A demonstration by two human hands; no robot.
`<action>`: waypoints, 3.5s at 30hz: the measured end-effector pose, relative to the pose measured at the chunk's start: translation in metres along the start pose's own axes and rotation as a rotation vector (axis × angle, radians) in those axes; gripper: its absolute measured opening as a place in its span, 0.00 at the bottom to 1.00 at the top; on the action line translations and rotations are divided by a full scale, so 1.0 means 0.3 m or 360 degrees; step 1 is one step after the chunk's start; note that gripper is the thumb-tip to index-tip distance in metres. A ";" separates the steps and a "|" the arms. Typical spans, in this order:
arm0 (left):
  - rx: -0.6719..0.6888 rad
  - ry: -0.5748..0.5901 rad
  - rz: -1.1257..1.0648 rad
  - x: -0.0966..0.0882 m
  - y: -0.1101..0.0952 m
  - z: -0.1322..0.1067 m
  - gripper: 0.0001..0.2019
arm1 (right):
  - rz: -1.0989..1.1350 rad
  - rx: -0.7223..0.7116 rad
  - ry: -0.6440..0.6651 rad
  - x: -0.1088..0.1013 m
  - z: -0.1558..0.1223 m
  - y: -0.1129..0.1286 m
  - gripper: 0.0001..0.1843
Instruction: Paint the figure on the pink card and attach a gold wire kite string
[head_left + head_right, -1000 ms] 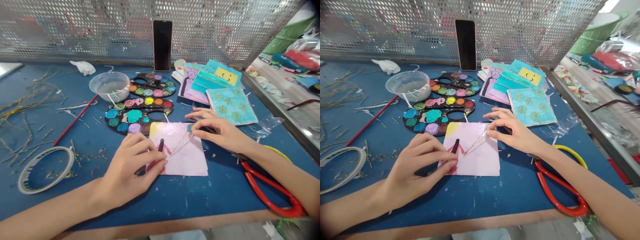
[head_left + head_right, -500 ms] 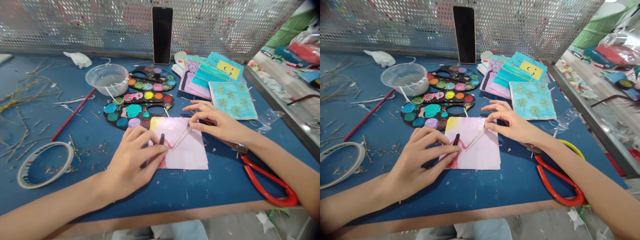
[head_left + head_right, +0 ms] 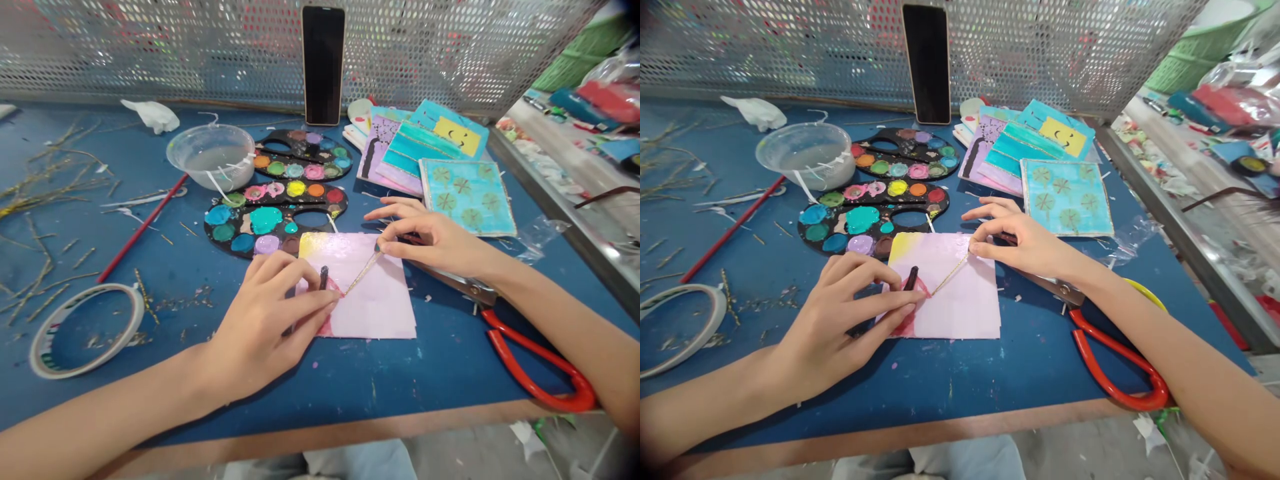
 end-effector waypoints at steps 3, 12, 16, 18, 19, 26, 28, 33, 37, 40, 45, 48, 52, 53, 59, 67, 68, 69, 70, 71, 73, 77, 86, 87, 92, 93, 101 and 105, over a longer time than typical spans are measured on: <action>0.0017 0.0000 0.0008 0.001 0.000 0.002 0.11 | -0.0003 0.0002 0.0005 0.001 -0.001 -0.001 0.11; -0.0007 -0.0004 -0.0016 0.002 -0.005 0.006 0.10 | -0.0005 0.0013 0.0021 0.003 -0.004 -0.003 0.11; -0.0010 0.0009 -0.0011 0.003 -0.005 0.008 0.10 | -0.0004 -0.0007 0.0027 0.002 -0.007 -0.006 0.12; -0.0011 0.0012 -0.0011 0.004 -0.005 0.008 0.10 | -0.0003 -0.0011 0.0026 0.002 -0.008 -0.006 0.12; -0.0012 0.0011 -0.0013 0.004 -0.005 0.009 0.10 | -0.0003 -0.0011 0.0024 0.002 -0.008 -0.007 0.12; -0.0034 0.0023 -0.0013 0.004 -0.004 0.008 0.09 | 0.0020 0.0013 0.0022 0.003 -0.007 -0.010 0.11; -0.0034 0.0035 -0.0010 0.004 -0.005 0.009 0.10 | 0.0023 0.0017 0.0021 0.002 -0.006 -0.010 0.12; -0.0033 0.0058 0.0000 0.006 -0.006 0.010 0.09 | 0.0014 0.0024 0.0025 0.004 -0.005 -0.011 0.12; -0.0026 0.0065 0.0006 0.008 -0.008 0.010 0.10 | 0.0026 0.0017 0.0026 0.003 -0.006 -0.011 0.12; -0.0031 0.0081 0.0027 0.010 -0.006 0.010 0.11 | 0.0037 0.0023 0.0032 0.002 -0.007 -0.011 0.12; -0.0033 0.0101 0.0048 0.012 -0.004 0.010 0.10 | 0.0068 0.0025 0.0030 0.001 -0.006 -0.009 0.12; -0.0056 0.0104 0.0054 0.012 -0.003 0.010 0.10 | 0.0081 0.0042 0.0022 0.000 -0.003 -0.009 0.13; -0.0084 0.0114 0.0060 0.012 -0.002 0.008 0.10 | 0.0081 0.0057 0.0033 -0.001 -0.002 -0.010 0.13; -0.0080 0.0112 0.0058 0.012 -0.002 0.008 0.10 | 0.0078 0.0053 0.0034 -0.001 -0.003 -0.010 0.12; -0.0071 0.0108 0.0051 0.013 -0.001 0.007 0.10 | 0.0078 0.0052 0.0032 -0.003 -0.001 -0.011 0.13; -0.0032 0.0131 0.0035 0.012 -0.006 0.007 0.10 | 0.0086 0.0054 0.0028 0.000 0.001 -0.010 0.12; -0.0026 0.0137 0.0038 0.013 -0.008 0.008 0.11 | 0.0085 0.0055 0.0026 0.000 0.000 -0.010 0.12; -0.0022 0.0145 0.0044 0.014 -0.009 0.008 0.11 | 0.0083 0.0055 0.0024 -0.001 0.000 -0.009 0.12; -0.0018 0.0155 0.0053 0.015 -0.010 0.008 0.12 | 0.0080 0.0055 0.0019 -0.001 0.000 -0.009 0.12; -0.0014 0.0167 0.0062 0.016 -0.010 0.008 0.12 | 0.0077 0.0055 0.0015 -0.001 0.001 -0.008 0.12; -0.0014 0.0182 0.0076 0.018 -0.011 0.008 0.13 | 0.0074 0.0059 0.0011 -0.001 0.002 -0.007 0.12; -0.0012 0.0186 0.0074 0.020 -0.012 0.006 0.13 | 0.0078 0.0060 0.0011 0.000 0.007 -0.005 0.12; 0.0048 0.0178 0.0131 0.020 -0.022 0.008 0.12 | 0.0099 0.0004 -0.0065 0.000 0.005 -0.003 0.08; 0.0051 0.0183 0.0131 0.020 -0.022 0.008 0.12 | 0.0110 0.0003 -0.0070 0.001 0.004 -0.005 0.08; 0.0003 0.0151 0.0097 0.020 -0.019 0.008 0.12 | 0.0154 0.0011 -0.0090 0.003 0.003 -0.013 0.08; 0.0001 0.0151 0.0094 0.020 -0.019 0.008 0.12 | 0.0160 0.0010 -0.0097 0.004 0.003 -0.012 0.08; 0.0035 0.0196 0.0142 0.017 -0.018 0.007 0.12 | 0.0183 -0.0008 -0.0166 0.011 0.004 -0.010 0.08; 0.0034 0.0201 0.0151 0.020 -0.017 0.004 0.11 | 0.0215 0.0003 -0.0175 0.014 0.008 -0.013 0.08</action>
Point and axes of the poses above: each hand's wrist, its own z-axis towards the middle knuckle, its own x-axis out of the palm, y = z × x, the point moved 5 cm from there along z, towards the middle knuckle, and after that the axes turned 1 degree about -y, right-handed, at the moved point
